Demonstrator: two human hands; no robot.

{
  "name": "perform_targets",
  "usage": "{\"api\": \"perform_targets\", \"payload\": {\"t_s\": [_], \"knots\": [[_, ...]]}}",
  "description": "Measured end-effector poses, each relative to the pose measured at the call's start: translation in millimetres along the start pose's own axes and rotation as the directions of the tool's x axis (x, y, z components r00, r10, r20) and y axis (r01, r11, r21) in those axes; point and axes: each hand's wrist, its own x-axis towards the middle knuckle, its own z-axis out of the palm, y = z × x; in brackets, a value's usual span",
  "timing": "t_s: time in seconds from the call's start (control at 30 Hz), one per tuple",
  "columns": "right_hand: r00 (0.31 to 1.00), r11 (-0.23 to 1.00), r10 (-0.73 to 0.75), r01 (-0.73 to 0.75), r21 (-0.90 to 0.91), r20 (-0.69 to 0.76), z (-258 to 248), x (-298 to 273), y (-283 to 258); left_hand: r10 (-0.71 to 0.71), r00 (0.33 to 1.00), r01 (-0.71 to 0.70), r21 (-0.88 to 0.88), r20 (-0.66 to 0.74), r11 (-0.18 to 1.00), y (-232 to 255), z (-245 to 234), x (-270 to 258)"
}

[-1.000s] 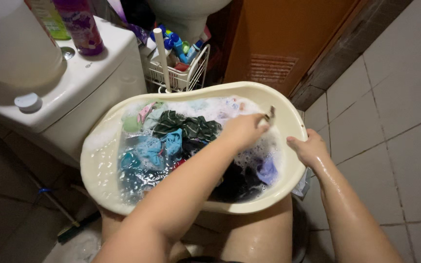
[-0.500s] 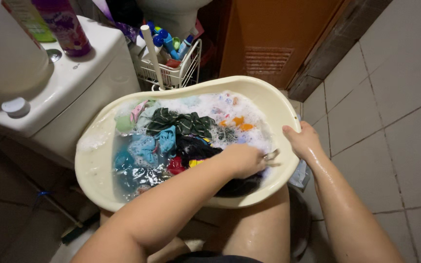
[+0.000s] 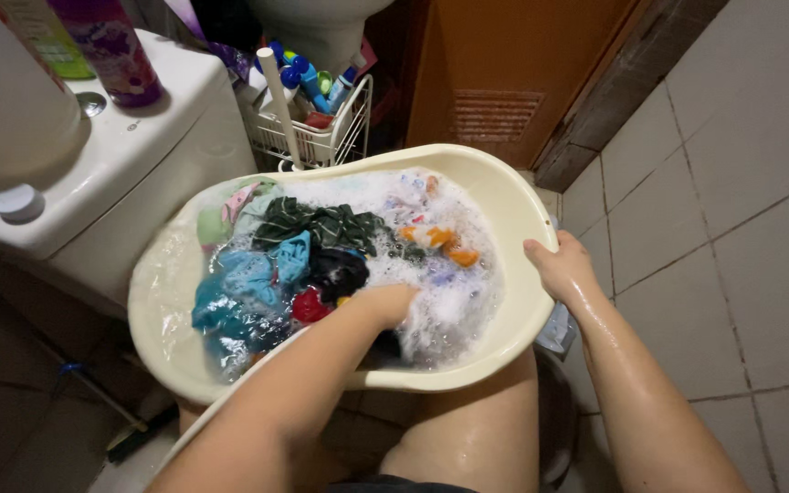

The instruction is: The person washes clothes by hand in a plastic basin, using a water hose to fill it and agitating the items in soapy water.

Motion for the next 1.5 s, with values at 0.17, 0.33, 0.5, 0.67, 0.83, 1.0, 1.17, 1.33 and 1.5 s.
{"api": "perform_targets", "payload": {"t_s": [0.17,0.33,0.5,0.67,0.83,1.0,1.17,1.33,1.5], "knots": [[0.999,0.999,-0.033,0.033,0.010,-0.022,3.2,3.7,5.8,-0.062,0.997,0.061,0.026,0.037,0.998,21.2,-32.0,-0.4],[0.999,0.999,-0.045,0.046,0.014,-0.024,2.2,3.3,10.5,0.004,1.000,-0.006,-0.073,-0.021,0.997,46.2,-65.5,-32.2],[0.998,0.999,-0.048,0.048,-0.006,-0.035,2.8,0.7,11.1,0.109,0.984,-0.147,-0.295,-0.142,0.944,50.8,-108.0,-76.0],[0.998,0.998,-0.054,0.054,-0.016,-0.043,1.9,-1.0,11.9,0.069,0.995,-0.036,-0.368,0.076,0.929,50.3,-135.1,-123.0],[0.999,0.999,-0.027,0.028,0.025,-0.035,2.9,-4.7,12.8,0.039,0.991,-0.080,-0.329,-0.130,0.941,9.8,-119.8,-122.2],[0.998,0.998,-0.058,0.059,0.003,-0.037,0.9,-6.3,10.5,-0.020,1.000,0.015,-0.329,-0.012,0.944,-0.7,-90.4,-128.2],[0.998,0.998,-0.055,0.055,0.004,-0.028,2.0,-3.7,17.5,0.062,0.984,-0.107,-0.273,-0.166,0.956,-33.7,-45.2,-146.5],[0.997,0.997,-0.074,0.074,-0.017,-0.034,4.1,2.7,27.8,-0.043,0.998,0.036,-0.177,-0.039,0.984,-58.4,-5.7,-104.8],[1.000,1.000,0.000,0.000,0.030,-0.017,3.9,-3.5,18.6,0.044,0.997,-0.058,-0.222,-0.067,0.973,-55.9,-20.4,-86.4]]}}
